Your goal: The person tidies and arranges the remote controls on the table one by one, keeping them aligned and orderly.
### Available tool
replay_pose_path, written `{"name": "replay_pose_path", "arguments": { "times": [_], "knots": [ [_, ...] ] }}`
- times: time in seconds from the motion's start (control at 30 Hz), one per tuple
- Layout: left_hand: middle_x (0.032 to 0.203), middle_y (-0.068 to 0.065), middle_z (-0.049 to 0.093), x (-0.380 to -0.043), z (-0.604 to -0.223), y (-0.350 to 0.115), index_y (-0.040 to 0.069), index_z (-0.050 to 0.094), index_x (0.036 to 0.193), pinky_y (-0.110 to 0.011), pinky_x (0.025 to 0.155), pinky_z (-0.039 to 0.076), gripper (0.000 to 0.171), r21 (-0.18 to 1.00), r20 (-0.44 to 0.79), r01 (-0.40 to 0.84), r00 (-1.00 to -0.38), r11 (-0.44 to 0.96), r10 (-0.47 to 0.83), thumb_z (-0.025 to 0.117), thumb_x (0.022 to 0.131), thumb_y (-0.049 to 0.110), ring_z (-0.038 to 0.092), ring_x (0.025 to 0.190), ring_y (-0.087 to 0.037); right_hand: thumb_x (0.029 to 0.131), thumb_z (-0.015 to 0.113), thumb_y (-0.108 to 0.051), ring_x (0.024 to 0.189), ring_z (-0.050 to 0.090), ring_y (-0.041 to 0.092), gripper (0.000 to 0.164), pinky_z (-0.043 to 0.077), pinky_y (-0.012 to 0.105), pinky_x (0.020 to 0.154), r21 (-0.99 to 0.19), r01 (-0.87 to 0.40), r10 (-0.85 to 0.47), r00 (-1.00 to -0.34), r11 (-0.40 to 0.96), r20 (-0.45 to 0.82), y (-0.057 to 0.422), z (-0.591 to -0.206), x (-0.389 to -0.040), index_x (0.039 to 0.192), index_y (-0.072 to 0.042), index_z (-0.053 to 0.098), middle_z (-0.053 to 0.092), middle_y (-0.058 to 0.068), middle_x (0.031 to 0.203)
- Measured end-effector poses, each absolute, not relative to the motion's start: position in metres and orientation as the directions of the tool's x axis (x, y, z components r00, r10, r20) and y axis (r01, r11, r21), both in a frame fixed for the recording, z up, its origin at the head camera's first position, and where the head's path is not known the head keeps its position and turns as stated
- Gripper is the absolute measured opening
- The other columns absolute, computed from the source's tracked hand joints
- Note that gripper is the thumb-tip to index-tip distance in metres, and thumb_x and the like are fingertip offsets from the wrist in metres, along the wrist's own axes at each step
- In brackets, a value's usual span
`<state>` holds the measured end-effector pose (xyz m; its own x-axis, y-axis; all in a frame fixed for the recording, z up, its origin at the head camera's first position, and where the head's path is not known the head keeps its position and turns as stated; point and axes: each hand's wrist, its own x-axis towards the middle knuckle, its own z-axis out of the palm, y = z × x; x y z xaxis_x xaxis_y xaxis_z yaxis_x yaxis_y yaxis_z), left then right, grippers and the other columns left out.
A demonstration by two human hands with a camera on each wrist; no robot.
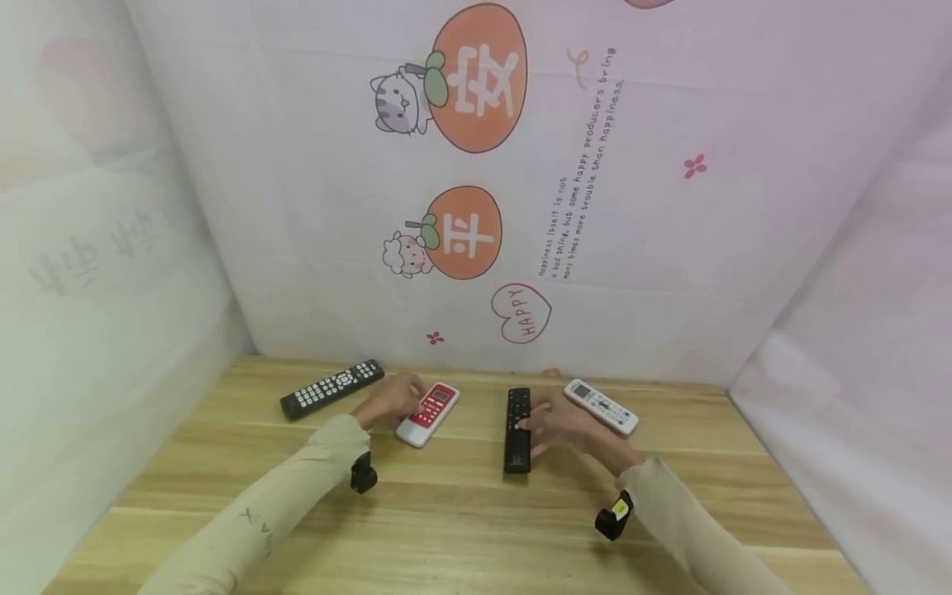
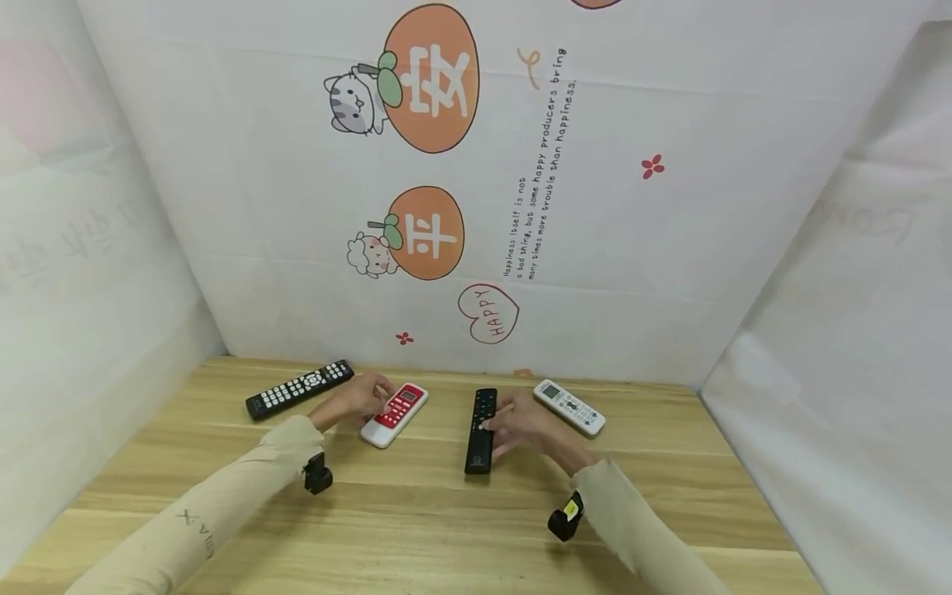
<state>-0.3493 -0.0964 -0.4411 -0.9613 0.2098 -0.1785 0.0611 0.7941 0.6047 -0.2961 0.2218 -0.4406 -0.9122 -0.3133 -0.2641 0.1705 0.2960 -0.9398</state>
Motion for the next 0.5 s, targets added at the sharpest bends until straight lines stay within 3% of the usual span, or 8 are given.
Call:
{"name": "replay_pose_path", "arguments": {
  "times": [0.33, 0.5],
  "knots": [
    [0.112, -0.017, 0.071, -0.353, -0.446, -0.100, -0.004, 0.063, 0.133, -0.028, 0.070, 0.059, 0.041, 0.598, -0.136, 0.094, -0.967, 0.796, 0.216, 0.070, 0.094, 0.006, 0.068, 0.088, -0.022, 0.095, 0.062, 0.008, 0.088, 0.075, 0.036, 0.045, 0.066, 0.050, 0.076, -0.940, 0.147, -0.324, -0.913, 0.306, -0.248, 0.218, -0.439, -0.274, 0.135, 0.016, 0.043, 0.067, 0.033, 0.114],
    [0.109, -0.018, 0.070, -0.352, -0.444, -0.103, -0.005, 0.061, 0.134, -0.030, 0.066, 0.061, 0.042, 0.637, -0.135, 0.069, -0.971, 0.768, 0.199, 0.069, 0.093, 0.003, 0.068, 0.084, -0.024, 0.095, 0.067, 0.005, 0.088, 0.074, 0.031, 0.054, 0.067, 0.048, 0.075, -0.945, 0.176, -0.305, -0.916, 0.276, -0.260, 0.212, -0.438, -0.267, 0.142, 0.011, 0.040, 0.067, 0.031, 0.115]
  ]
}}
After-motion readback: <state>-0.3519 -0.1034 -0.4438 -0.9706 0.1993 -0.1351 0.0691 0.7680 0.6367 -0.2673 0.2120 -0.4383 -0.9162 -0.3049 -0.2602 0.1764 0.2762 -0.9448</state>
